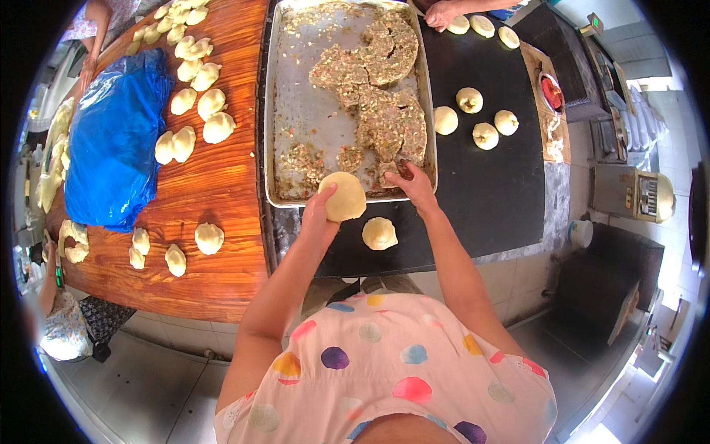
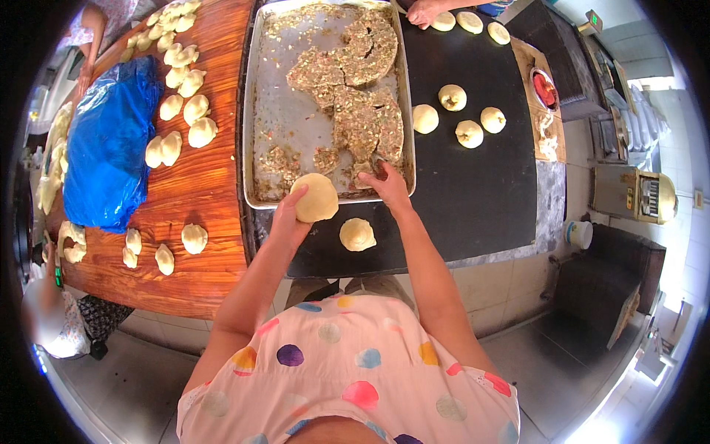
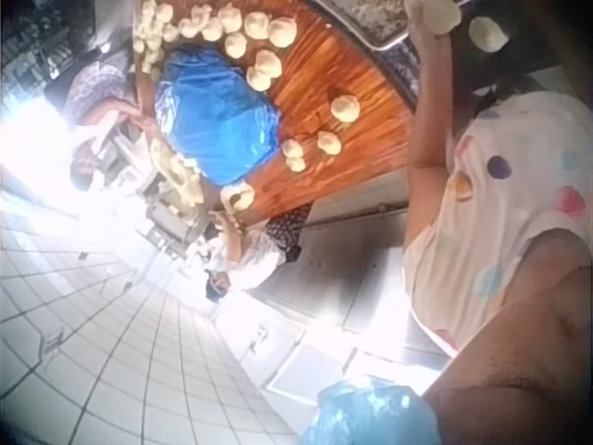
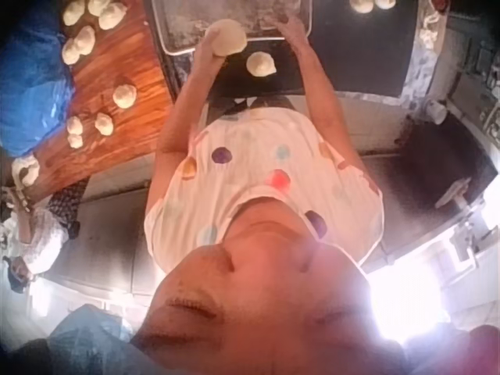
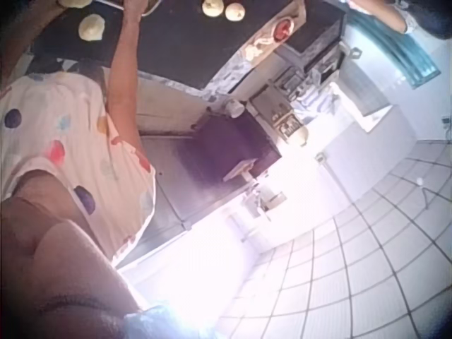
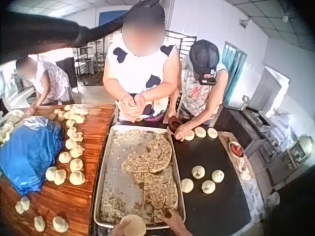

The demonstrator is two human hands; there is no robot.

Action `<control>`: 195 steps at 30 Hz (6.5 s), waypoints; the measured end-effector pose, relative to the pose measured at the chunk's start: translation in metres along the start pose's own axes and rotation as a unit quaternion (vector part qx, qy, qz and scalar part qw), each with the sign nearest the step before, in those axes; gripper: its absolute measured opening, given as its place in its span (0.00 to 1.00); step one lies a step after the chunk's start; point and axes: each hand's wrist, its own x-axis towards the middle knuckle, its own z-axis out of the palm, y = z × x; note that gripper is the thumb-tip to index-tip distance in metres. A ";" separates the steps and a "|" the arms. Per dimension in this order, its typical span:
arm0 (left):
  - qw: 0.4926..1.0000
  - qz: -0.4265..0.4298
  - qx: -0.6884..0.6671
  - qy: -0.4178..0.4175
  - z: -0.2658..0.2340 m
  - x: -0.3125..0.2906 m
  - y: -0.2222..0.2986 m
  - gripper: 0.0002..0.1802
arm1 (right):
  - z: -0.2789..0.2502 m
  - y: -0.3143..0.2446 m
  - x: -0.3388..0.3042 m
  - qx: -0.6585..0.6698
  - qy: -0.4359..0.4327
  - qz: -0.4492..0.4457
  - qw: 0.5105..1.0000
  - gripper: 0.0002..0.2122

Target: The person flattens pieces of dough by hand on a surface, scoops a portion of filling from a tray into the center, and pinches the dough closed to form filled balls.

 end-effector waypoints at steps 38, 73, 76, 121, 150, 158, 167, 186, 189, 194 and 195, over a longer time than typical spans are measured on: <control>0.990 0.033 -0.044 -0.128 0.059 0.007 -0.017 0.20 | 0.031 -0.083 -0.078 -0.256 0.058 -0.364 0.893 0.29; 0.979 -0.060 -0.056 -0.188 0.085 -0.011 0.014 0.30 | 0.029 -0.107 -0.036 0.384 0.024 -0.067 0.921 0.27; 0.996 0.014 0.034 -0.075 0.090 0.002 0.004 0.34 | 0.048 -0.094 -0.038 0.111 0.003 -0.207 0.972 0.20; 0.947 0.251 0.182 -0.087 0.128 -0.026 -0.031 0.23 | 0.016 -0.124 -0.094 0.076 0.156 -0.284 0.943 0.12; 0.995 0.094 -0.037 -0.007 0.152 -0.062 0.017 0.31 | 0.019 -0.137 -0.086 0.384 0.076 -0.200 0.898 0.22; 0.961 0.239 0.117 -0.073 0.117 -0.034 -0.031 0.21 | 0.030 -0.126 -0.087 0.143 0.168 -0.356 0.908 0.09; 0.965 0.086 0.199 -0.150 0.148 -0.054 0.013 0.41 | 0.000 -0.142 -0.089 0.434 0.060 -0.193 0.878 0.30; 0.960 0.183 0.137 -0.161 0.140 -0.067 -0.023 0.20 | 0.001 -0.141 -0.110 0.314 0.100 -0.314 0.891 0.20; 0.961 0.085 0.170 -0.203 0.131 -0.073 0.009 0.26 | -0.025 -0.140 -0.117 0.249 -0.041 -0.349 0.903 0.26; 0.941 0.065 0.252 -0.216 0.143 -0.074 0.022 0.30 | -0.037 -0.134 -0.129 -0.013 0.021 -0.391 0.920 0.44; 0.949 0.079 0.196 -0.235 0.139 -0.069 0.016 0.29 | -0.033 -0.136 -0.131 -0.040 0.066 -0.402 0.912 0.44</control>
